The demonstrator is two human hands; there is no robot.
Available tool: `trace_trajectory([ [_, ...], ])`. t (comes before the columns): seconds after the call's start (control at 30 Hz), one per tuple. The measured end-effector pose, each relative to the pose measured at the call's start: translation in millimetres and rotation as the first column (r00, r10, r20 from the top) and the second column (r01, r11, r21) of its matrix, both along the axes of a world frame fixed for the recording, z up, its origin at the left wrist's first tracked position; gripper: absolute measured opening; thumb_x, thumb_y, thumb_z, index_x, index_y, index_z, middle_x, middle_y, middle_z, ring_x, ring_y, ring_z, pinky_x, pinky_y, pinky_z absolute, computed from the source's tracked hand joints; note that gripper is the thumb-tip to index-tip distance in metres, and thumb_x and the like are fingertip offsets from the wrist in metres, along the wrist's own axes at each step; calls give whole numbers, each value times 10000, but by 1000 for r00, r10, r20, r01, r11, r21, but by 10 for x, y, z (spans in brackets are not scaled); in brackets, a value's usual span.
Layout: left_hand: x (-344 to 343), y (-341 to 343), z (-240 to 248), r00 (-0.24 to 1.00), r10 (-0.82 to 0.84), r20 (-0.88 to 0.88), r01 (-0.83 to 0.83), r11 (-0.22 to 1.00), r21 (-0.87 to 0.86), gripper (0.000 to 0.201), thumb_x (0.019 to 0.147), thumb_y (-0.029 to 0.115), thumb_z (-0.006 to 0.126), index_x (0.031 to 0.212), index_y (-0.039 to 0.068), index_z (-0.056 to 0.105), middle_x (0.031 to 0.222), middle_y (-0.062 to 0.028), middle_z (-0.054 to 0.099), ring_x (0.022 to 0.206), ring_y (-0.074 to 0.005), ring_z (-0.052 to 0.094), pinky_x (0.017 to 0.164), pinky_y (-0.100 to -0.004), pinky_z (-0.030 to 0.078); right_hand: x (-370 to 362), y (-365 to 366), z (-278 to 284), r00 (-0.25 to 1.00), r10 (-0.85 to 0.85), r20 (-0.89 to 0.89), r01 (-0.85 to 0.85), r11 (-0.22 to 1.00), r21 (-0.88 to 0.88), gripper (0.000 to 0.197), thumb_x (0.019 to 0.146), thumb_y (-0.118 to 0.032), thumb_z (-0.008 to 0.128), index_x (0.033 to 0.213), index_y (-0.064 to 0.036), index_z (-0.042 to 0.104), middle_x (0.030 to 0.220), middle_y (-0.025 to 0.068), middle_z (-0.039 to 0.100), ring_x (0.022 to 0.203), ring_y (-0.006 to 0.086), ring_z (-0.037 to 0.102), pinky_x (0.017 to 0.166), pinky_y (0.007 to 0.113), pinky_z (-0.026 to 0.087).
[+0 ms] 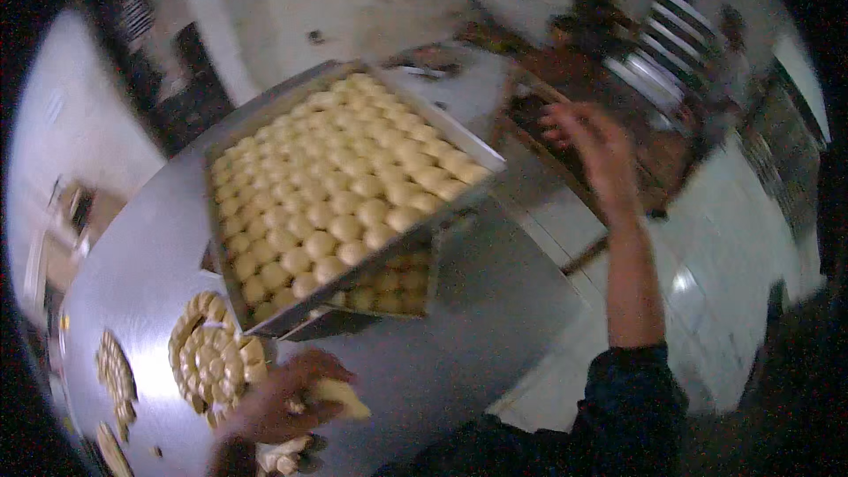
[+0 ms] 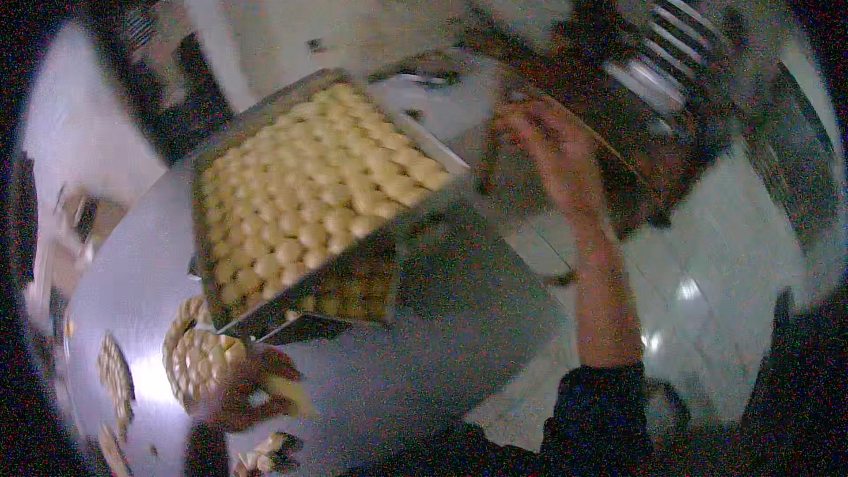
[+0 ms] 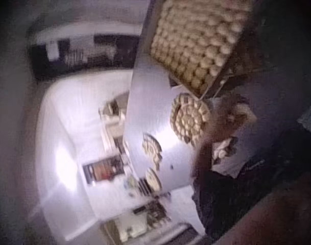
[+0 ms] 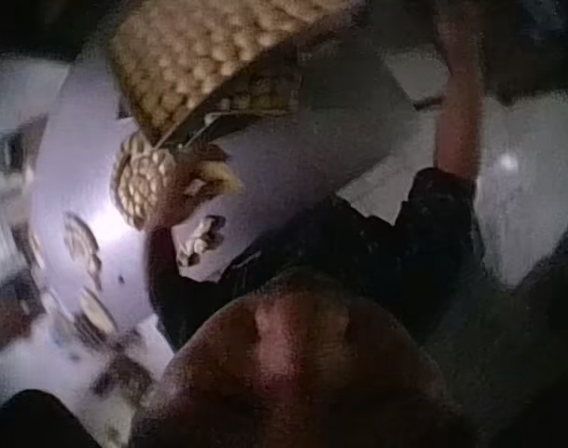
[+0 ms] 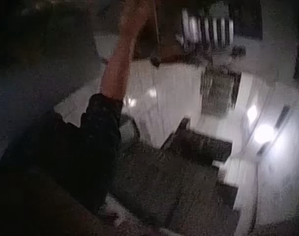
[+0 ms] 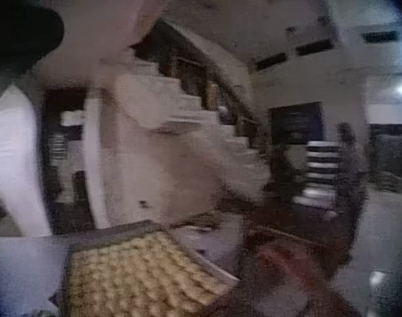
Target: The person shapes small pieces of dough into round balls by hand and places them into metal baking trays. They repeatedly pick up dough from a large mass on the table, roll it, and arrange the formed balls in rows within the trays.
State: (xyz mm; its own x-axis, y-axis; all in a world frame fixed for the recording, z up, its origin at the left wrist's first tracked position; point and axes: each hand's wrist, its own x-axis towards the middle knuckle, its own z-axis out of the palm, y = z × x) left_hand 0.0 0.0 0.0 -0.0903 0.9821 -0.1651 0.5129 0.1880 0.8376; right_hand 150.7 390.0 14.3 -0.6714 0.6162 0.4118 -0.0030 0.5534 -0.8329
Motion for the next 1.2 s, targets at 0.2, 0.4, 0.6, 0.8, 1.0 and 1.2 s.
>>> trace_trajectory([
  [0.2,966,-203,-1103,639,-78,-765,252,961,113,392,773,247,647,1127,119,534,1203,-122,470,1074,-309,481,922,-437,376,1344,-422,-107,914,-326,241,216,894,392,230,842,-221,563,976,-45,626,898,97,643,818,158,604,753,288,460],
  [0.4,2527,128,-564,683,-458,570,399,887,234,487,734,272,651,1154,63,516,1238,-136,445,1056,-387,466,939,-461,339,2146,-459,271,714,-684,149,411,582,702,302,818,-348,556,958,-95,641,896,133,640,853,279,612,759,360,465],
  [0.6,3563,-205,-450,280,-563,778,586,742,326,488,747,287,634,1164,67,511,1244,-137,442,1072,-376,456,948,-454,329,2964,-930,743,451,-757,472,342,635,692,343,830,-292,467,1082,-91,584,943,199,598,829,298,593,743,428,464],
  [0.8,4044,-77,-589,187,-689,700,757,555,344,488,759,301,618,1175,71,505,1250,-137,440,1088,-365,446,957,-446,319,4617,-687,73,346,-917,200,458,351,816,294,802,-343,538,913,-94,649,895,142,634,847,309,604,764,396,473],
  [1.0,4759,333,-633,-44,-808,588,861,267,432,489,771,315,602,1185,75,499,1257,-138,437,1104,-355,436,966,-438,309,6145,-494,-612,81,-898,431,611,387,690,307,805,-333,530,933,-82,653,940,119,634,868,320,594,793,409,463],
  [1.2,5236,615,-376,-262,-801,539,839,87,538,491,784,330,586,1195,79,494,1263,-139,434,1120,-344,425,976,-430,298,6757,-237,-535,-33,-844,536,590,416,692,306,806,-329,527,936,-81,651,951,122,631,873,319,595,793,413,464],
])
